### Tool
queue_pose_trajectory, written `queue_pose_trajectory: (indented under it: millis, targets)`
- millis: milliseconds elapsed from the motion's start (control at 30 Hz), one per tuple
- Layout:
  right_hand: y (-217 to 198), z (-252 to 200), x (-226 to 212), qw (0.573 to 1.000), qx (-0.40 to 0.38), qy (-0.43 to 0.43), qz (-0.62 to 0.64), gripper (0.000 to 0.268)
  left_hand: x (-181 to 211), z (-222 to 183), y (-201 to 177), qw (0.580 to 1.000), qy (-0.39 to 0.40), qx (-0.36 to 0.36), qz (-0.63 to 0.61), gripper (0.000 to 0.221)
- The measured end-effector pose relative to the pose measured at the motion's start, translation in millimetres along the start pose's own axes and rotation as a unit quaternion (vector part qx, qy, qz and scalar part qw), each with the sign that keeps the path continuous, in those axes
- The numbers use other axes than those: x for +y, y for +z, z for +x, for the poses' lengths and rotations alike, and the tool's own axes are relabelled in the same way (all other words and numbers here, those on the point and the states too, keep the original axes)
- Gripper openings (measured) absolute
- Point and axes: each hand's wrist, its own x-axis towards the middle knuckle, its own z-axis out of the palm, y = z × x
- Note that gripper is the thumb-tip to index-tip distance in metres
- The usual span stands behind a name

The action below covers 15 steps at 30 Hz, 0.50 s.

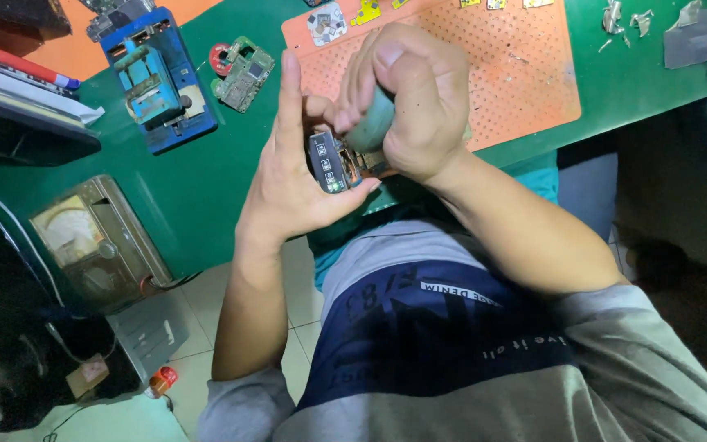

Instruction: Cleaning a mobile phone circuit board using a cloth and a rubber air blower to remove dust and debris.

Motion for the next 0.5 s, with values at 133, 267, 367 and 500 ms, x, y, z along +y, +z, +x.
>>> queue_pose_trajectory:
  millis: [133, 267, 367, 500]
  targets:
    - [0, -2, 6, 0.989, 0.092, 0.040, 0.109, 0.020, -1, 0, 0, 1.000, 0.013, 0.000, -0.001, 0.117]
    - [-4, 5, 0, 0.992, 0.045, 0.077, 0.086, 0.027, -3, -1, 1, 1.000, 0.020, 0.003, 0.001, 0.115]
    - [-9, 6, -1, 0.994, -0.002, 0.096, 0.058, 0.028, -3, -2, 2, 1.000, 0.018, 0.005, -0.017, 0.115]
    - [-10, 2, -8, 0.996, -0.043, 0.083, 0.009, 0.024, -3, -3, 3, 1.000, 0.026, 0.010, -0.009, 0.113]
